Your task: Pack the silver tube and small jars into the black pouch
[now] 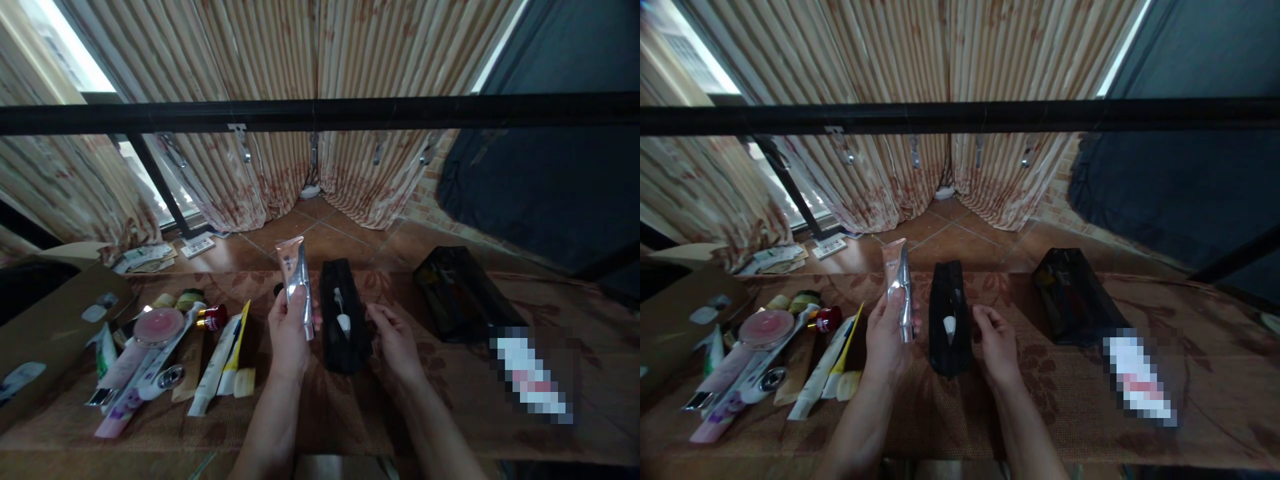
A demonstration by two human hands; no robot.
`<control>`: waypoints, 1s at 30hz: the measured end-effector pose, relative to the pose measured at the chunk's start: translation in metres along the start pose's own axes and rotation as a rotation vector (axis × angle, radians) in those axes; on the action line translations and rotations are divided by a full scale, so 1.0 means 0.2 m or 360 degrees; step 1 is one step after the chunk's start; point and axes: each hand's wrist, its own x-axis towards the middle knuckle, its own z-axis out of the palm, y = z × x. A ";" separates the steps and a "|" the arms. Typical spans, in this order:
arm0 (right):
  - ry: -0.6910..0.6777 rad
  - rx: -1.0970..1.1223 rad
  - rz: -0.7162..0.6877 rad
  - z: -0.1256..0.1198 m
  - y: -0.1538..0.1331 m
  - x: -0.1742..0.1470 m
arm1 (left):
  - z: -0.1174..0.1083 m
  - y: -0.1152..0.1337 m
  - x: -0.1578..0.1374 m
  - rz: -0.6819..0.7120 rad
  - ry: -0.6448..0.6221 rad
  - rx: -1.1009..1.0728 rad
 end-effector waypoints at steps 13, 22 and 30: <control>-0.0016 0.0035 -0.0026 -0.01 0.00 0.01 | 0.01 -0.01 0.02 -0.0159 0.0033 -0.0081; -0.0017 0.0020 -0.0055 -0.01 0.01 0.01 | 0.00 -0.01 0.02 -0.0194 0.0047 -0.0079; -0.0032 0.0020 -0.0047 -0.01 -0.01 0.00 | 0.00 -0.01 0.02 -0.0197 0.0037 -0.0083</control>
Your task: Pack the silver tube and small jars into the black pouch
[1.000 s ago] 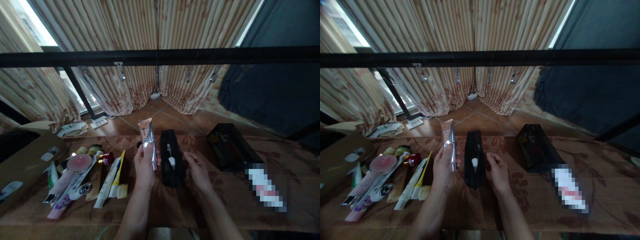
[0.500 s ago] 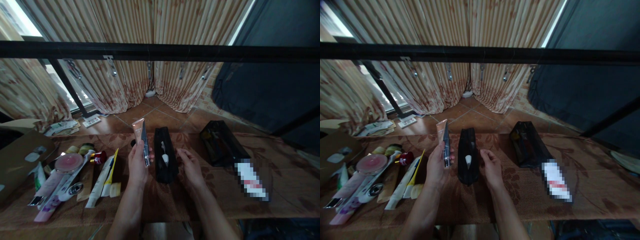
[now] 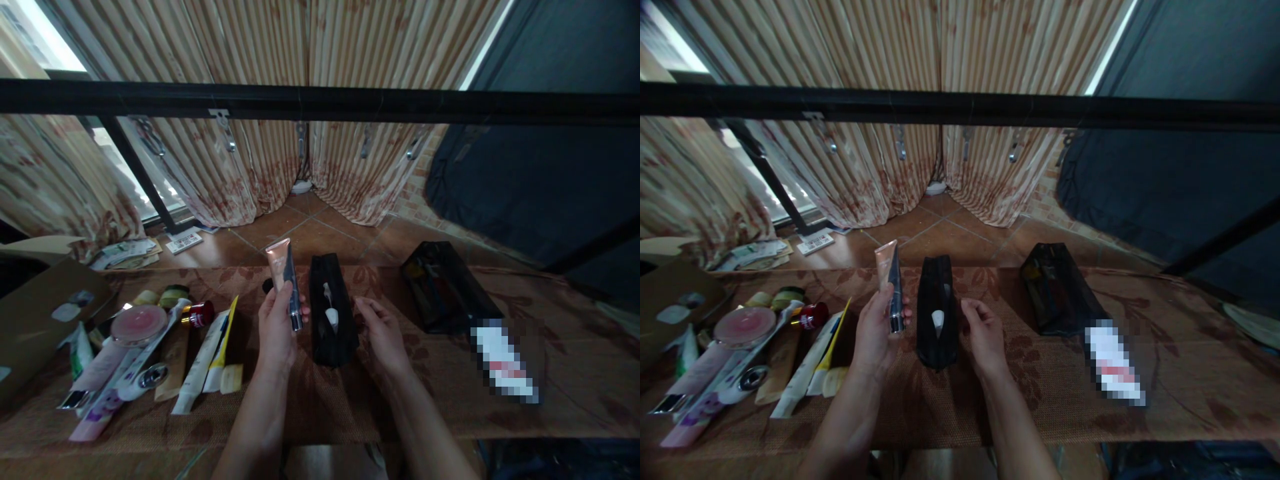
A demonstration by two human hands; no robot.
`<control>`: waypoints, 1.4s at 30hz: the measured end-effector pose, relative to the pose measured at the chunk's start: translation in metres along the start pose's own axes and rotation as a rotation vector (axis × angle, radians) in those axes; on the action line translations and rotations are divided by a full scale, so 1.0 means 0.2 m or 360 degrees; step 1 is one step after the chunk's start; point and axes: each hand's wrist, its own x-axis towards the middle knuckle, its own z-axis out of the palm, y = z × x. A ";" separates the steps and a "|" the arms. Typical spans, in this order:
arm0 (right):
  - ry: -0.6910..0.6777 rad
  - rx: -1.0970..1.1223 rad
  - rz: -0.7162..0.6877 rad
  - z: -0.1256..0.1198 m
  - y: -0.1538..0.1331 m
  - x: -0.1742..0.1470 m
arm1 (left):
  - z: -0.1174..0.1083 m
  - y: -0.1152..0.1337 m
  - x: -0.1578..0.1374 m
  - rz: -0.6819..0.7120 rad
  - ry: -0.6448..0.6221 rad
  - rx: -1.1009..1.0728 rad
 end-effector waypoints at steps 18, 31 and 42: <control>0.0007 -0.0039 0.0021 0.00 -0.01 0.00 | 0.00 0.00 0.00 -0.0043 0.0012 0.0032; -0.0012 -0.0039 -0.0028 0.00 -0.01 0.00 | 0.00 0.01 0.00 -0.0042 0.0005 0.0049; -0.0031 -0.0205 -0.0281 0.02 -0.04 -0.04 | -0.01 -0.05 0.02 0.0262 0.0004 0.0540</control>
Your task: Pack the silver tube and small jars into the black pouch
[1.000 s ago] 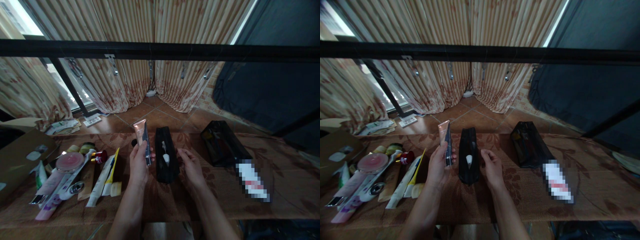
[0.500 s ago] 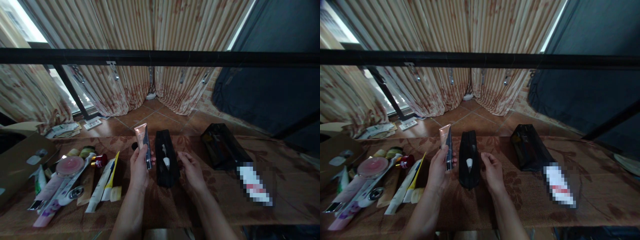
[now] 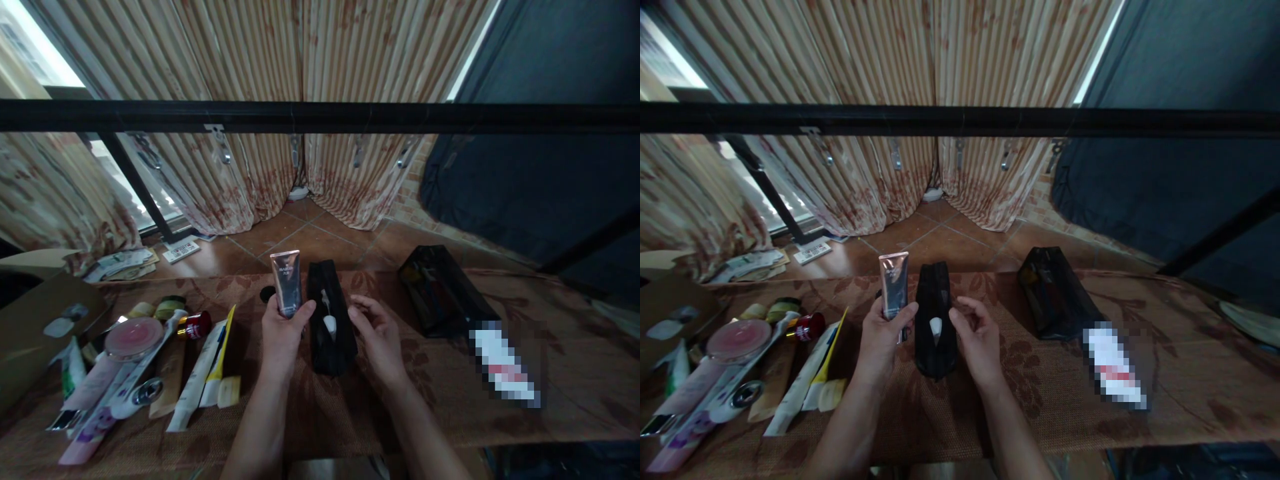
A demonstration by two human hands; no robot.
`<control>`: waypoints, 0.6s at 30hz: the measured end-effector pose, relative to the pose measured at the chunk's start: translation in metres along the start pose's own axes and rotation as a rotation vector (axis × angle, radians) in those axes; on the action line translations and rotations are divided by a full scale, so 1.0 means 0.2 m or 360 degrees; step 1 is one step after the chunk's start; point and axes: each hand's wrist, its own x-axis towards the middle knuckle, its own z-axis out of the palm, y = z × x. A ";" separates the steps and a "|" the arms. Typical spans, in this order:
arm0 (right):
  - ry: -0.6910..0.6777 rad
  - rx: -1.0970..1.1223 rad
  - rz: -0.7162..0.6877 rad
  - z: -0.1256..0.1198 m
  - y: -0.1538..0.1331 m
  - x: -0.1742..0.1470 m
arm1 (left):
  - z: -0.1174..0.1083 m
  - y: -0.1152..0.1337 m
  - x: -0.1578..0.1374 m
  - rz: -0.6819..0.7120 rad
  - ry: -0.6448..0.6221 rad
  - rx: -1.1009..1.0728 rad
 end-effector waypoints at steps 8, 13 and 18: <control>-0.0137 -0.0434 -0.0450 -0.01 0.00 -0.01 | 0.02 0.04 -0.01 0.0078 -0.0069 0.0217; -0.0066 -0.0404 -0.0483 -0.04 0.04 0.02 | 0.00 0.03 0.00 0.0155 -0.0072 0.0280; 0.0001 -0.0483 -0.0451 -0.06 0.04 0.04 | -0.03 0.02 0.01 0.0239 -0.0002 0.0375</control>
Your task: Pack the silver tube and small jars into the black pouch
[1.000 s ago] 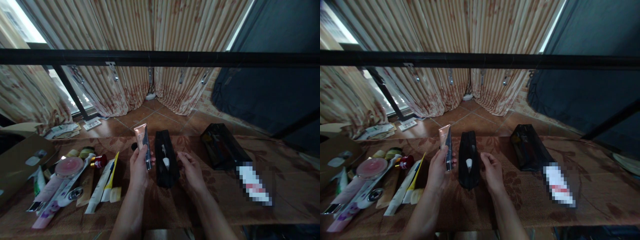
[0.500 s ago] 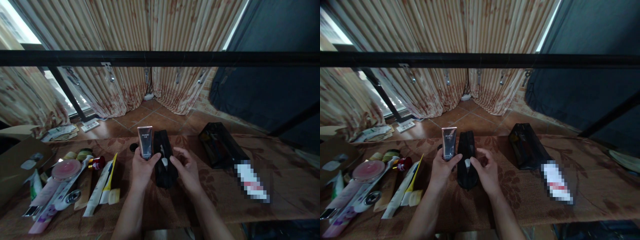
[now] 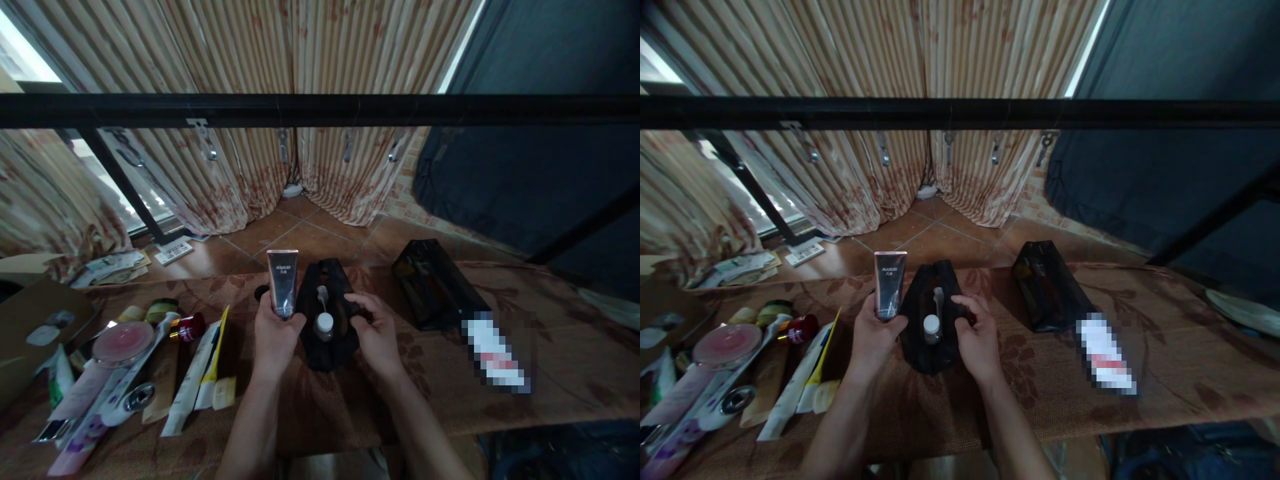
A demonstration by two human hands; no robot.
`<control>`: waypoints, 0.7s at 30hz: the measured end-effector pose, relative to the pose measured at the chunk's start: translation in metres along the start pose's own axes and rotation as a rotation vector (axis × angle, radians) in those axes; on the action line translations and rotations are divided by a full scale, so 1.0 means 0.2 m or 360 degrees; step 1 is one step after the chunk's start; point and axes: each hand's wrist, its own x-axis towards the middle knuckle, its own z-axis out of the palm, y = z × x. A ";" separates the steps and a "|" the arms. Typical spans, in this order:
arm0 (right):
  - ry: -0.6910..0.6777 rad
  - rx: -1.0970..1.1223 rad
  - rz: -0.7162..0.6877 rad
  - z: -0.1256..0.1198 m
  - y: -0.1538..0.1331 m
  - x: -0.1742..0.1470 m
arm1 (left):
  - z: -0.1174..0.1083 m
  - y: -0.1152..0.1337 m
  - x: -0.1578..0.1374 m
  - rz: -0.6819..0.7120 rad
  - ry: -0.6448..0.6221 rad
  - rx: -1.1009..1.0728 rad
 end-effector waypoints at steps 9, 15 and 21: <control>0.0093 0.0066 -0.0076 -0.02 -0.02 -0.01 | -0.05 -0.02 0.02 0.0079 0.0105 0.0154; 0.0047 0.0091 -0.0145 -0.01 -0.04 -0.03 | -0.08 -0.04 0.04 -0.0008 -0.0069 0.0072; 0.0018 0.0031 -0.0159 0.00 -0.03 -0.02 | -0.07 -0.05 0.04 -0.0044 -0.0134 0.0096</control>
